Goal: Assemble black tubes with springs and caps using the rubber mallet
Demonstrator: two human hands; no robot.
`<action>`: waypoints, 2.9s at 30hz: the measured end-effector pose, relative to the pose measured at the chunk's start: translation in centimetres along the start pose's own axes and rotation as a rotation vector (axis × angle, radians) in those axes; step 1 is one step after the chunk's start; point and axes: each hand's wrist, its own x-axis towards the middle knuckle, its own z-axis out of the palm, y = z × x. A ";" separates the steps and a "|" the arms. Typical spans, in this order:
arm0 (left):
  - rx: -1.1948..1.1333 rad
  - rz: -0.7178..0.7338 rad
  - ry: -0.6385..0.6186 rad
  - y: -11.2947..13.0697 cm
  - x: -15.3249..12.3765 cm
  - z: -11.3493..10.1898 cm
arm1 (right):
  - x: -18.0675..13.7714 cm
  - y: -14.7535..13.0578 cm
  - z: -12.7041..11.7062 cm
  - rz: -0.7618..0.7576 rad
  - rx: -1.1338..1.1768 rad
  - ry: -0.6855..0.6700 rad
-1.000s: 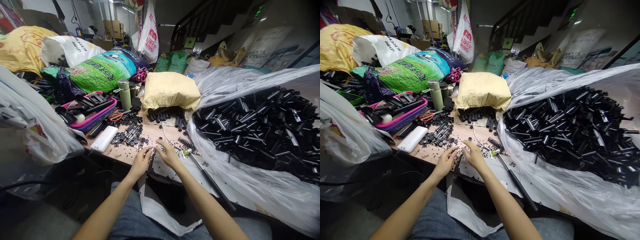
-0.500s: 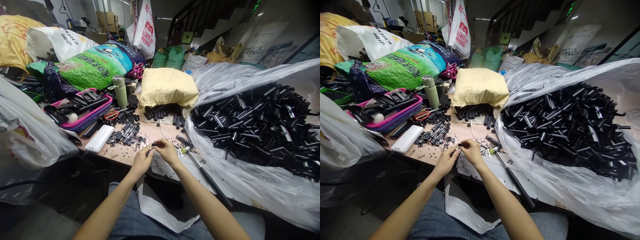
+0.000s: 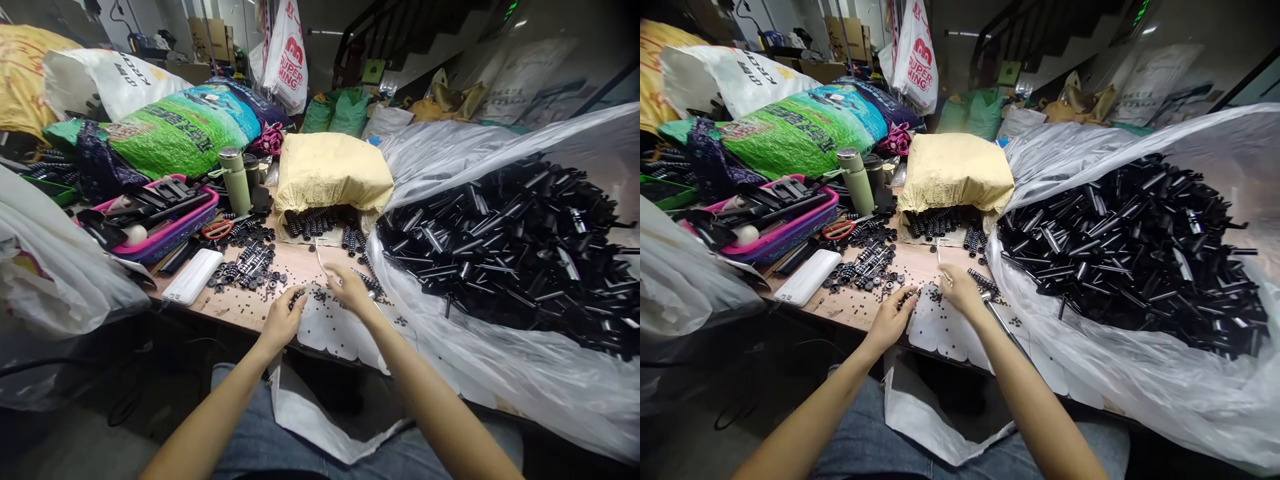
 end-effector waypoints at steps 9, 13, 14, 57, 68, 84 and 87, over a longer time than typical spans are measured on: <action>-0.108 -0.069 0.039 1.0 -0.6 0.7 | 6.6 7.1 -0.8 0.228 -0.211 0.060; -0.079 -0.050 0.030 1.1 -0.2 0.8 | 5.0 6.1 -0.4 0.184 -0.120 0.064; -0.065 -0.040 0.012 1.2 -0.1 1.0 | 4.4 5.6 -0.4 0.168 -0.078 0.066; -0.020 0.156 -0.043 0.4 -0.7 4.1 | 0.5 6.5 -2.9 -0.007 -0.246 -0.006; -0.039 0.072 -0.040 2.1 0.0 3.6 | 1.3 8.9 -2.5 0.037 -0.134 0.031; 0.165 0.125 -0.079 1.2 -0.5 4.0 | -4.6 -0.2 -0.8 0.132 0.841 0.145; 0.149 0.141 -0.087 1.3 -0.6 4.0 | -4.6 -0.3 -1.1 0.152 0.834 0.171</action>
